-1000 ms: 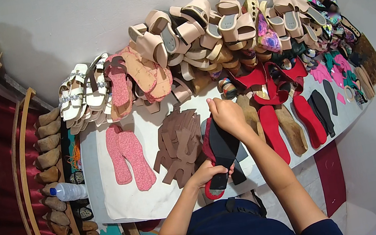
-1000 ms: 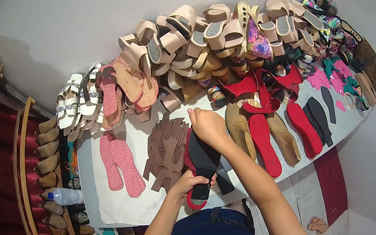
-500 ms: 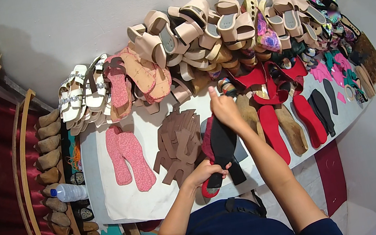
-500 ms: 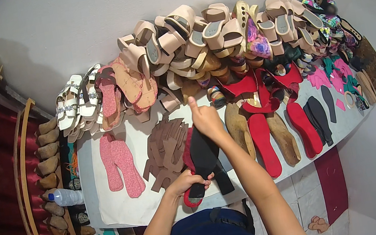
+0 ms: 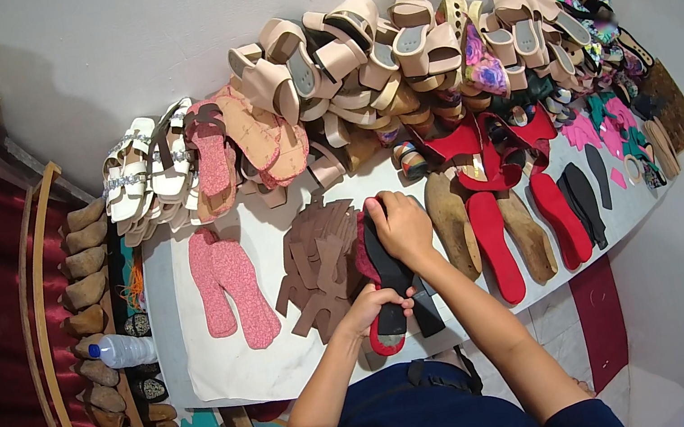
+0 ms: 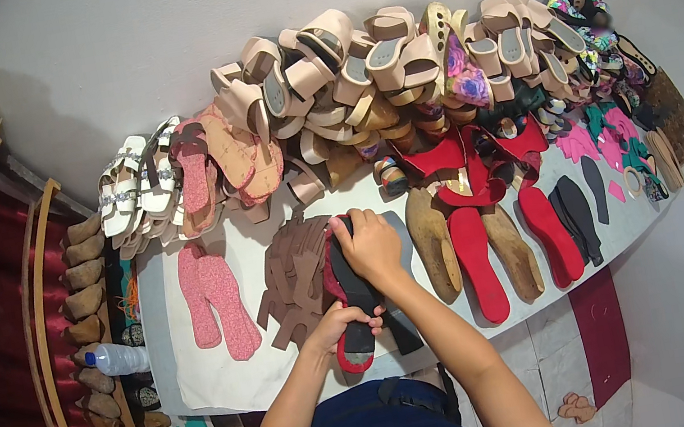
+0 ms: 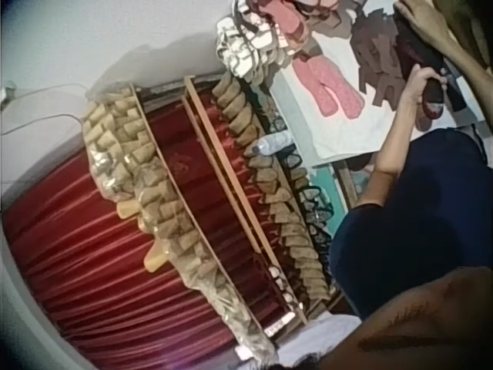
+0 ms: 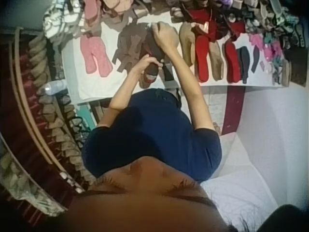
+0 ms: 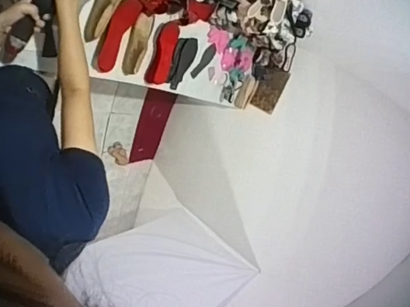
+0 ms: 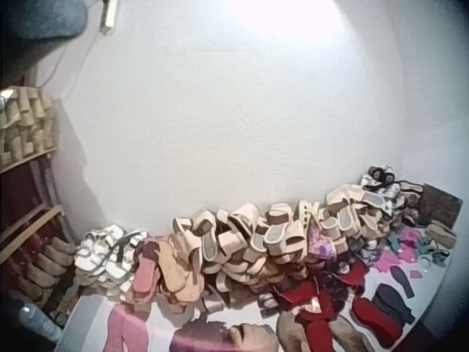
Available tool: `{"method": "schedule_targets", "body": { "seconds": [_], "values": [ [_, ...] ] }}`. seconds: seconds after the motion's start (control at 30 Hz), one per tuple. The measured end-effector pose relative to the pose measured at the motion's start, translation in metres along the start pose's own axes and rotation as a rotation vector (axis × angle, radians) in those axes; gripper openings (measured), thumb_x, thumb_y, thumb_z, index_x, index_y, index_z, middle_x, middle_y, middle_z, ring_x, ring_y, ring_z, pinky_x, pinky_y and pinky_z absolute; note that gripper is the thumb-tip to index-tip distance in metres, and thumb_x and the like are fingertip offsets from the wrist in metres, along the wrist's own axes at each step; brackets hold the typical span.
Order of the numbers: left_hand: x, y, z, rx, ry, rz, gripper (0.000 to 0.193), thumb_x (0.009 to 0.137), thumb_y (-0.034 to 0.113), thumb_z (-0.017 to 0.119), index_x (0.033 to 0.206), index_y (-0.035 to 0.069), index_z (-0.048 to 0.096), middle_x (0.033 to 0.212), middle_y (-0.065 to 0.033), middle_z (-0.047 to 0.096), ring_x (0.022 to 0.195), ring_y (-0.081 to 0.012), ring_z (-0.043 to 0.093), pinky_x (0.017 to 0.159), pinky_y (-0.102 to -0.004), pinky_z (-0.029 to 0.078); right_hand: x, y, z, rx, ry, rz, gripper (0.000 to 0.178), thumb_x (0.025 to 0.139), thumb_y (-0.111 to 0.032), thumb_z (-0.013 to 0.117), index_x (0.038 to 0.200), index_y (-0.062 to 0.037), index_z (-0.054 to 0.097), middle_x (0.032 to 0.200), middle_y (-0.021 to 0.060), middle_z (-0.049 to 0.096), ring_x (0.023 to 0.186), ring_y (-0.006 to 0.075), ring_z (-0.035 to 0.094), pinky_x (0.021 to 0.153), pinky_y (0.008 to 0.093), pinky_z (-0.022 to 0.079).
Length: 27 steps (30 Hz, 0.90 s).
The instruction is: Manually assemble shoe components onto a wooden shoe last.
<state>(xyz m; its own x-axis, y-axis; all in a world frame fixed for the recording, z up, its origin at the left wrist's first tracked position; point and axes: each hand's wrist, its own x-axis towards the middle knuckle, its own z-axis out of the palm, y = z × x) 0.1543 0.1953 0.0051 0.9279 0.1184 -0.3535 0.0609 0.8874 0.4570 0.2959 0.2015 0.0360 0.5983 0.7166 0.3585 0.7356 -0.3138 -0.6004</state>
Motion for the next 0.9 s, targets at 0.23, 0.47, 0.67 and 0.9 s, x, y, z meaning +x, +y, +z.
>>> {"method": "schedule_targets", "body": {
  "seconds": [0.23, 0.47, 0.67, 0.9],
  "values": [
    [0.001, -0.005, 0.002, 0.127, 0.042, -0.009, 0.037, 0.064, -0.008, 0.043, 0.101, -0.003, 0.040, 0.083, -0.0120, 0.047, 0.063, -0.0145, 0.046, 0.056, -0.0291, 0.042, -0.013, 0.020, 0.003, 0.084, -0.004, 0.074, 0.037, 0.087, -0.036, 0.040, 0.086, -0.0020, 0.055, 0.082, 0.0168, 0.057, 0.080, 0.0331, 0.053, 0.070, 0.0414, 0.040],
    [0.006, -0.010, -0.002, 0.096, 0.107, 0.018, 0.022, 0.066, -0.003, 0.045, 0.088, -0.004, 0.047, 0.076, -0.0104, 0.051, 0.061, -0.0159, 0.052, 0.054, -0.0285, 0.047, -0.033, -0.007, 0.005, 0.001, 0.053, -0.168, 0.048, 0.080, -0.043, 0.047, 0.107, -0.0031, 0.051, 0.104, 0.0186, 0.048, 0.099, 0.0324, 0.043, 0.087, 0.0431, 0.031],
    [0.000, -0.003, -0.001, 0.108, 0.072, 0.036, 0.029, 0.064, -0.006, 0.044, 0.093, -0.005, 0.044, 0.077, -0.0108, 0.049, 0.061, -0.0164, 0.051, 0.055, -0.0288, 0.046, -0.025, -0.006, 0.009, 0.087, -0.038, -0.061, 0.047, 0.083, -0.042, 0.044, 0.109, -0.0038, 0.050, 0.105, 0.0170, 0.049, 0.100, 0.0319, 0.044, 0.089, 0.0431, 0.031],
    [-0.008, -0.001, 0.015, 0.100, -0.027, -0.045, 0.040, 0.060, -0.009, 0.040, 0.099, -0.002, 0.037, 0.082, -0.0105, 0.045, 0.062, -0.0125, 0.045, 0.055, -0.0272, 0.042, 0.006, 0.010, 0.000, 0.170, -0.228, 0.181, 0.057, 0.089, -0.043, 0.025, 0.070, 0.0009, 0.056, 0.064, 0.0229, 0.054, 0.066, 0.0394, 0.053, 0.062, 0.0440, 0.039]
  ]
}}
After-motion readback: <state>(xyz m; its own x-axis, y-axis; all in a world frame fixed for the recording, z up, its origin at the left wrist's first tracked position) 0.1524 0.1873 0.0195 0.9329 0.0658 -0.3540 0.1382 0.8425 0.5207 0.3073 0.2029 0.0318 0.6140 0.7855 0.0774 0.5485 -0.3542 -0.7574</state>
